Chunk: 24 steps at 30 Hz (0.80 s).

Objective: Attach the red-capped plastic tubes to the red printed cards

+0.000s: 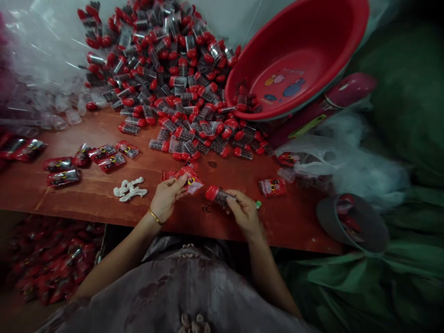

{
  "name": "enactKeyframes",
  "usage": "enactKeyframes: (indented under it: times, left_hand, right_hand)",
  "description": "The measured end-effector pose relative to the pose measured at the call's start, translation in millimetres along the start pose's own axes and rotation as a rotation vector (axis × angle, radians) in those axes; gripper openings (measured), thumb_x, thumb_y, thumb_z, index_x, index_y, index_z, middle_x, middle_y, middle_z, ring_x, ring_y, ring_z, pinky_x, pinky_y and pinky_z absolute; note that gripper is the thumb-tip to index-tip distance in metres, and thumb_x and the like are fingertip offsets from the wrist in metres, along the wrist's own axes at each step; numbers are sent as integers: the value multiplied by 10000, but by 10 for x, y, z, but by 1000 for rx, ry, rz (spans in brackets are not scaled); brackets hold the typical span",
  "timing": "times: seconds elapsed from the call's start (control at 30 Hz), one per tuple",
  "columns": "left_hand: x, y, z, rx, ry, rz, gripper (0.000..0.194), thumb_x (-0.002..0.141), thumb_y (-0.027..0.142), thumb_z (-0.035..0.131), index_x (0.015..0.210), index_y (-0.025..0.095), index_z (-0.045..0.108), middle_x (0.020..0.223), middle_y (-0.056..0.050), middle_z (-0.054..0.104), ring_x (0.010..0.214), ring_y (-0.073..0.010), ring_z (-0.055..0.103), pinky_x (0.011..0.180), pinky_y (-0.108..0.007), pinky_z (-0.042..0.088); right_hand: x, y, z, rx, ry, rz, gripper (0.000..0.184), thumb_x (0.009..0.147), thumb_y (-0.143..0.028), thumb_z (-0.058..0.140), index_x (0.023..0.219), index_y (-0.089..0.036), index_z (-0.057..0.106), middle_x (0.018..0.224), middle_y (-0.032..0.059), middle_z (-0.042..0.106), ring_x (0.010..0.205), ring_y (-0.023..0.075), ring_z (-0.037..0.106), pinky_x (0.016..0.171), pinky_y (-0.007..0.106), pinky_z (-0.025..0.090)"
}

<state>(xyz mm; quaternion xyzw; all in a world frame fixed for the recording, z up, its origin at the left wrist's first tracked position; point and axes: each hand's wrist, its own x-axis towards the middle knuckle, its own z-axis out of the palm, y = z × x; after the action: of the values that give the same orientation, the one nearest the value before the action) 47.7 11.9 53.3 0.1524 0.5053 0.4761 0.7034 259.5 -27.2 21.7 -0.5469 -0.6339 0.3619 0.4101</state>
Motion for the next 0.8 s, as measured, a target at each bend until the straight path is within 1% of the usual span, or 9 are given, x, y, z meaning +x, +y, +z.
enactKeyframes:
  times: [0.07, 0.2, 0.33, 0.47, 0.53, 0.63, 0.7, 0.73, 0.8]
  left_hand:
    - [-16, -12, 30, 14, -27, 4, 428, 421, 396, 854, 653, 130, 612, 571, 22, 610, 524, -79, 556, 626, -247, 487]
    - [-49, -32, 94, 55, -60, -11, 441, 419, 430, 846, 642, 124, 620, 554, 7, 615, 511, -92, 562, 598, -255, 493]
    - [-73, -28, 117, 74, -50, -7, 463, 399, 458, 842, 632, 125, 621, 570, -1, 627, 519, -97, 570, 578, -248, 491]
    - [-91, -21, 123, 104, -75, 29, 446, 419, 476, 829, 619, 130, 631, 581, 3, 623, 514, -90, 545, 547, -233, 464]
    - [-98, -13, 124, 169, -94, 88, 437, 431, 500, 814, 569, 133, 622, 557, 11, 601, 507, -81, 513, 526, -221, 434]
    - [-102, 1, 120, 317, -133, 210, 414, 504, 516, 778, 512, 137, 610, 491, 34, 537, 496, -68, 460, 505, -206, 387]
    - [-100, 2, 116, 361, -167, 248, 393, 554, 508, 758, 533, 139, 625, 486, 40, 526, 504, -69, 457, 516, -203, 388]
    - [-99, -4, 115, 350, -181, 245, 382, 562, 504, 755, 566, 140, 640, 508, 39, 544, 517, -72, 470, 534, -205, 404]
    - [-94, -29, 115, 293, -196, 213, 379, 534, 488, 775, 649, 143, 668, 587, 29, 605, 551, -82, 507, 573, -216, 441]
  right_hand:
    - [-120, -123, 33, 51, -16, 32, 213, 867, -336, 467, 912, -198, 623, 571, -38, 558, 442, 99, 481, 451, 218, 398]
    - [-181, -245, 110, 13, 25, 18, 197, 838, -328, 500, 872, -191, 636, 580, -30, 569, 474, 97, 501, 471, 213, 402]
    - [-188, -251, 163, 56, 30, 57, 203, 830, -341, 508, 862, -190, 638, 582, -23, 573, 481, 98, 507, 444, 204, 394]
    - [-214, -261, 196, 202, 21, 162, 231, 812, -381, 524, 844, -187, 646, 538, -30, 562, 428, 89, 487, 401, 196, 387]
    - [-213, -251, 207, 282, 27, 235, 261, 797, -414, 531, 838, -185, 648, 519, -33, 560, 404, 87, 485, 375, 190, 375]
    - [-192, -205, 231, 390, 21, 328, 305, 774, -454, 545, 835, -174, 646, 485, -39, 541, 387, 89, 497, 342, 178, 346]
    - [-177, -176, 258, 439, 25, 355, 317, 774, -464, 542, 831, -168, 641, 469, -46, 525, 378, 87, 498, 336, 173, 334]
    - [-173, -170, 274, 449, 37, 356, 318, 776, -464, 541, 832, -167, 638, 470, -47, 525, 378, 86, 497, 338, 173, 335]
    - [-169, -178, 303, 436, 75, 337, 310, 779, -460, 541, 846, -170, 631, 494, -43, 541, 392, 86, 504, 349, 176, 348]
